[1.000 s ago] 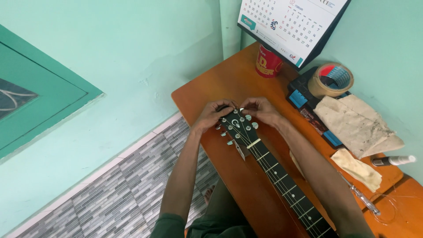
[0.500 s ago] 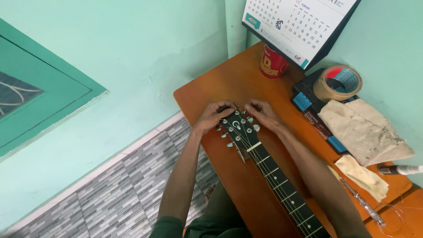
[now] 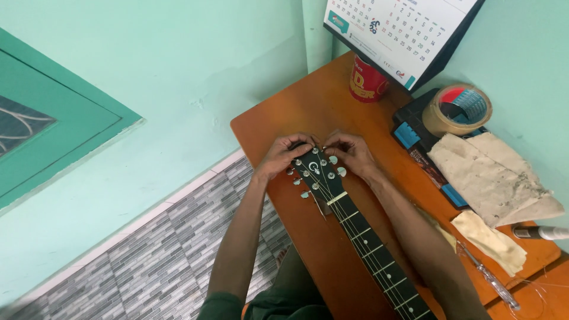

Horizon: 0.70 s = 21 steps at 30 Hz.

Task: The person untwists a coiled guitar string, threads it through the bridge of an acoustic guitar, and winds it onto the tuning peg at the headstock. The person repeats this process for multiple strings.

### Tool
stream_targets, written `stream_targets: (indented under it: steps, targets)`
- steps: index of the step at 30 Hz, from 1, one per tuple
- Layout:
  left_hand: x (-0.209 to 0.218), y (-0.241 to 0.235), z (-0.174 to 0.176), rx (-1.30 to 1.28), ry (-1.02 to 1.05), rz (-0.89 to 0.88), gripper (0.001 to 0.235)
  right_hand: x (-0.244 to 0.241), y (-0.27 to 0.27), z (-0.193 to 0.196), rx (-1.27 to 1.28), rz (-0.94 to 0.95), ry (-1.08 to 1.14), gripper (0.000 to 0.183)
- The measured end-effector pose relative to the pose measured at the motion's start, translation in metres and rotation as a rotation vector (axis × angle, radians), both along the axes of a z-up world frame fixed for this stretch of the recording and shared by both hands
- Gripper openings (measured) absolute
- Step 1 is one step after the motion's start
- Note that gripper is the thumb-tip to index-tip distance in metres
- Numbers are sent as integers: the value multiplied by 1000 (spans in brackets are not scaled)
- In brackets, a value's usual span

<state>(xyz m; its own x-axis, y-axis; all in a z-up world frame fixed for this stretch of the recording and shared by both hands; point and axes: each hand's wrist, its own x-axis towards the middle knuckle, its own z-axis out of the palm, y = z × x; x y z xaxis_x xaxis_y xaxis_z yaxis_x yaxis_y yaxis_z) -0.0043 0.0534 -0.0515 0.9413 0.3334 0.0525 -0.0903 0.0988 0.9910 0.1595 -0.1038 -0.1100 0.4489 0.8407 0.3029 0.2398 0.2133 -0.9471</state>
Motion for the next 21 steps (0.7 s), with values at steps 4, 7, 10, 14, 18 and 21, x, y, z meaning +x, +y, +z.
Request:
stream_targets:
  steps: [4,7,10,14,18,21]
  targets:
    - [1,2,-5,-2,-3,-1,16,2,3,-1,105,-43,-113,12]
    - [2,4,-11,-13,-23,-16,16,3,3,5,161,-14,-56,11]
    - [2,1,-7,-8,-16,5,17,12,1,-1,139,47,-47,11]
    - [-1,-1,-5,-8,-20,9,17,25,-2,-18,-198,62,137,37]
    - [3,4,-15,10,-4,3,18,7,2,13,-381,82,112,49]
    - [4,2,-16,6,-32,7,19,3,-2,24,-287,107,169,38]
